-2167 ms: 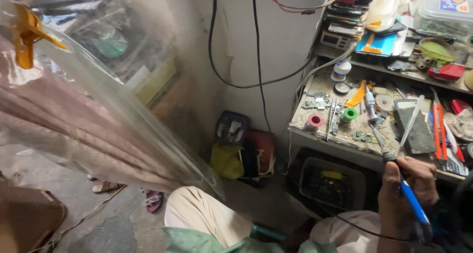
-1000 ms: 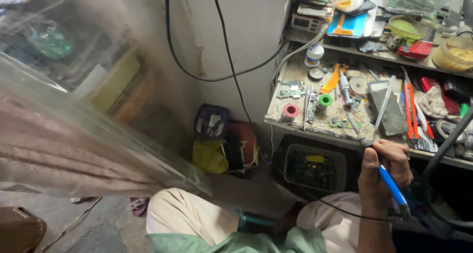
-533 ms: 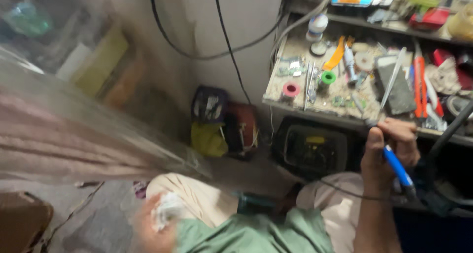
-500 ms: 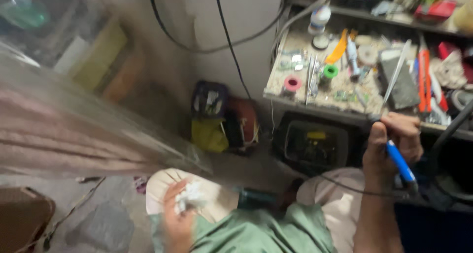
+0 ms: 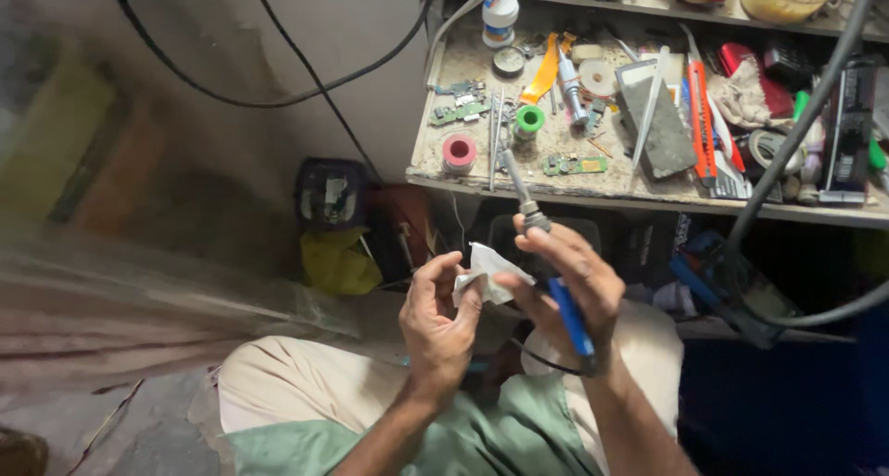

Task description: The person is soldering a small green circuit board using a soldering iron and solder wire. They hold the board with tweezers in their left hand and apply heat and solder with their right hand. The person briefly picks up a small white paper packet and places it on the cluttered workbench before continuing to solder the board.

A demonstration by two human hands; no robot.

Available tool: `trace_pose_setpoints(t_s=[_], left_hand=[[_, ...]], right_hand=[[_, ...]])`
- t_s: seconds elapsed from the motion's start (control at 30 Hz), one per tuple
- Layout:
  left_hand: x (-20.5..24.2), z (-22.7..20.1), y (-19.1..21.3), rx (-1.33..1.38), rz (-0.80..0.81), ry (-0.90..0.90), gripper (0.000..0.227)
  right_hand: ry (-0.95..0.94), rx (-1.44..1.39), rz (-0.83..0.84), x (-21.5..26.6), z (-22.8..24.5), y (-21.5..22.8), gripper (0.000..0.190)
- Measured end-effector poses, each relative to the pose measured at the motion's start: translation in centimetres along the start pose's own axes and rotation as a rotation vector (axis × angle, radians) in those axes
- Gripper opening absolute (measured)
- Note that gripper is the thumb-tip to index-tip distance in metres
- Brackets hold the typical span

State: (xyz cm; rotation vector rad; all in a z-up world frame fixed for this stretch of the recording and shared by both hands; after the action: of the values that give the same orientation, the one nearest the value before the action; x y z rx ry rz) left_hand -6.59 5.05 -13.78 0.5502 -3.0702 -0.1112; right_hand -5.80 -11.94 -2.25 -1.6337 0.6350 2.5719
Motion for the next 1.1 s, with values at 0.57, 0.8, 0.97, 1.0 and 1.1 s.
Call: trace_pose_setpoints(t_s=[0.57, 0.8, 0.97, 1.0, 1.1], left_hand=[[0.9, -3.2, 3.6, 0.748, 0.244, 0.045, 0.044], [1.1, -3.4, 5.2, 0.603, 0.196, 0.028, 0.032], [1.3, -4.8, 6.3, 0.1, 0.242, -0.101, 0.04], [1.2, -4.9, 6.4, 0.078, 0.261, -0.1, 0.045], [0.7, -4.6, 6.4, -0.027, 0.303, -0.058, 0.054]], right_hand=[[-0.171, -0.017, -0.093, 1.2, -1.1, -0.6, 0.041], [-0.147, 0.016, -0.089, 1.3, -0.7, -1.7, 0.04], [-0.099, 0.059, -0.074, 1.2, -0.4, -1.9, 0.038], [-0.099, 0.055, -0.073, 1.3, -0.5, -1.9, 0.038], [-0.081, 0.028, -0.086, 1.5, -0.7, -1.3, 0.028]])
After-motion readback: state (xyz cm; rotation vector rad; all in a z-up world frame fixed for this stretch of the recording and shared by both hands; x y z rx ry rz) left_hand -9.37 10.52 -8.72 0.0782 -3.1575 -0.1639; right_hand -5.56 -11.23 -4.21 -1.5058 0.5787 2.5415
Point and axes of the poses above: each hand's wrist, its own x-axis away from the middle knuckle, its own y-axis out of the back of the hand, z = x × y, the point moved 10 cm from there along -x, towards the middle knuckle, and after that the axes turned 11 degrees about y, right-handed, at the moved point
